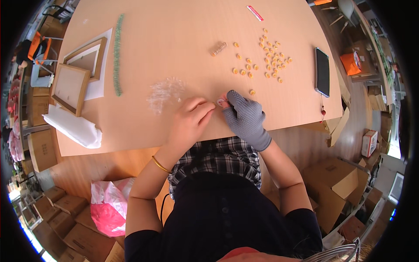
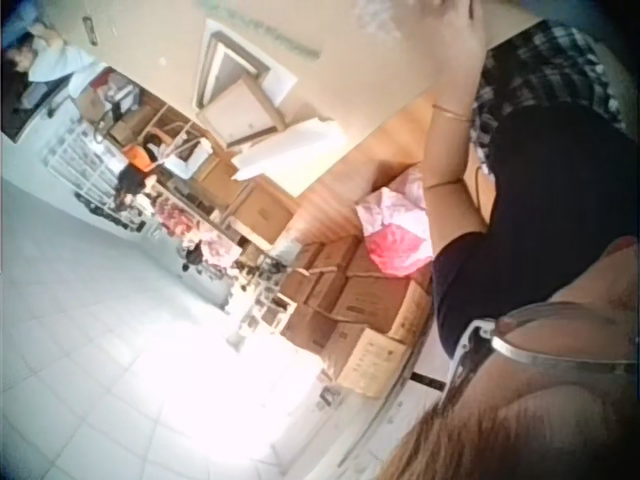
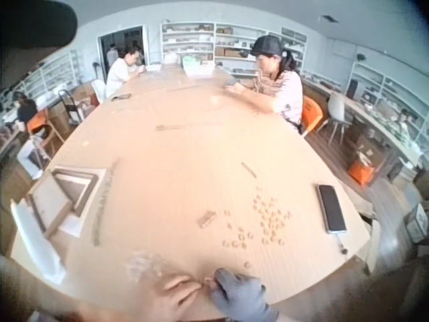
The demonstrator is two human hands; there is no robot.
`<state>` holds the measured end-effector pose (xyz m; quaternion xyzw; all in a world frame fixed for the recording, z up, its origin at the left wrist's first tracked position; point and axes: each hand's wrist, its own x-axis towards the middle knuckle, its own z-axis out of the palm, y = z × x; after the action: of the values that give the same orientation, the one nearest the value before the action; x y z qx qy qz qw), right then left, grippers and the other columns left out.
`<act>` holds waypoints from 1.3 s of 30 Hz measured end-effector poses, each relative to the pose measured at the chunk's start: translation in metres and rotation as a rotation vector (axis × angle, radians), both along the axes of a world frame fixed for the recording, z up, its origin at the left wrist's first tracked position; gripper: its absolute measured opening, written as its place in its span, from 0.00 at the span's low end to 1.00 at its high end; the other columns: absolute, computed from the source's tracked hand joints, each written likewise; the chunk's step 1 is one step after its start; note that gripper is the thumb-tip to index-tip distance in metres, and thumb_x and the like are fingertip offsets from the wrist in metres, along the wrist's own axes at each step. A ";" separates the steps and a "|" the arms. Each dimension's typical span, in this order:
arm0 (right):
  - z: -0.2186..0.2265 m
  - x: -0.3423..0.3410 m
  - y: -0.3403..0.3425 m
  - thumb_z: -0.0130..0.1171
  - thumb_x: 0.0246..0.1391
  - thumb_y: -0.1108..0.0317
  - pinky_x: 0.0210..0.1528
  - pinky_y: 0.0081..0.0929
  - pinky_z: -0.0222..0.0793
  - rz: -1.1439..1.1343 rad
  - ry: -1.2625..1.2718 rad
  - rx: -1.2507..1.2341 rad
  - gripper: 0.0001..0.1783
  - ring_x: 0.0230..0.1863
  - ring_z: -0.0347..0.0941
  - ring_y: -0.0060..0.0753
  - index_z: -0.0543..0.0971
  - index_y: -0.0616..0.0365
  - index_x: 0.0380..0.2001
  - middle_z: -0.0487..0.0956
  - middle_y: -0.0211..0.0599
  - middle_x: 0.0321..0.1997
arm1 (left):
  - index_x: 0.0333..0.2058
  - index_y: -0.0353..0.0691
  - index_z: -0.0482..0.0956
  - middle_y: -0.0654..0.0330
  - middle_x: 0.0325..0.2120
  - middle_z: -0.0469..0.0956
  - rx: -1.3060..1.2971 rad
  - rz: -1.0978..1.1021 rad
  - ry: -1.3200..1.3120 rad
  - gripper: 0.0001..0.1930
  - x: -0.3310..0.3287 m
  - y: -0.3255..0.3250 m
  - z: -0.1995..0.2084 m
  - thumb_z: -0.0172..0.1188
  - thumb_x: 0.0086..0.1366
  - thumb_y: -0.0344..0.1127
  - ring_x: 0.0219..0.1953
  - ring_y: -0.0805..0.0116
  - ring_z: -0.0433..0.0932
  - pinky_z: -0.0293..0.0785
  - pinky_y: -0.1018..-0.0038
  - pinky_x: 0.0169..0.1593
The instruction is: Manually fitting small yellow rings onto a plastic strip or component.
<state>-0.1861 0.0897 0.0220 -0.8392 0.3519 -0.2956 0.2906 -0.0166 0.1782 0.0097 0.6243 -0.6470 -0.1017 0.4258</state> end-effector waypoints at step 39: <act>0.011 0.008 -0.010 0.62 0.66 0.73 0.27 0.28 0.72 0.062 0.021 0.240 0.05 0.21 0.76 0.40 0.80 0.61 0.34 0.79 0.42 0.24 | 0.38 0.33 0.83 0.57 0.38 0.81 0.045 -0.136 -0.071 0.11 0.003 -0.003 0.009 0.69 0.55 0.19 0.36 0.57 0.81 0.80 0.65 0.38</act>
<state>-0.1779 0.0799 0.0333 -0.8119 0.3618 -0.2334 0.3942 -0.0132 0.1756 0.0189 0.5916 -0.7002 -0.1227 0.3803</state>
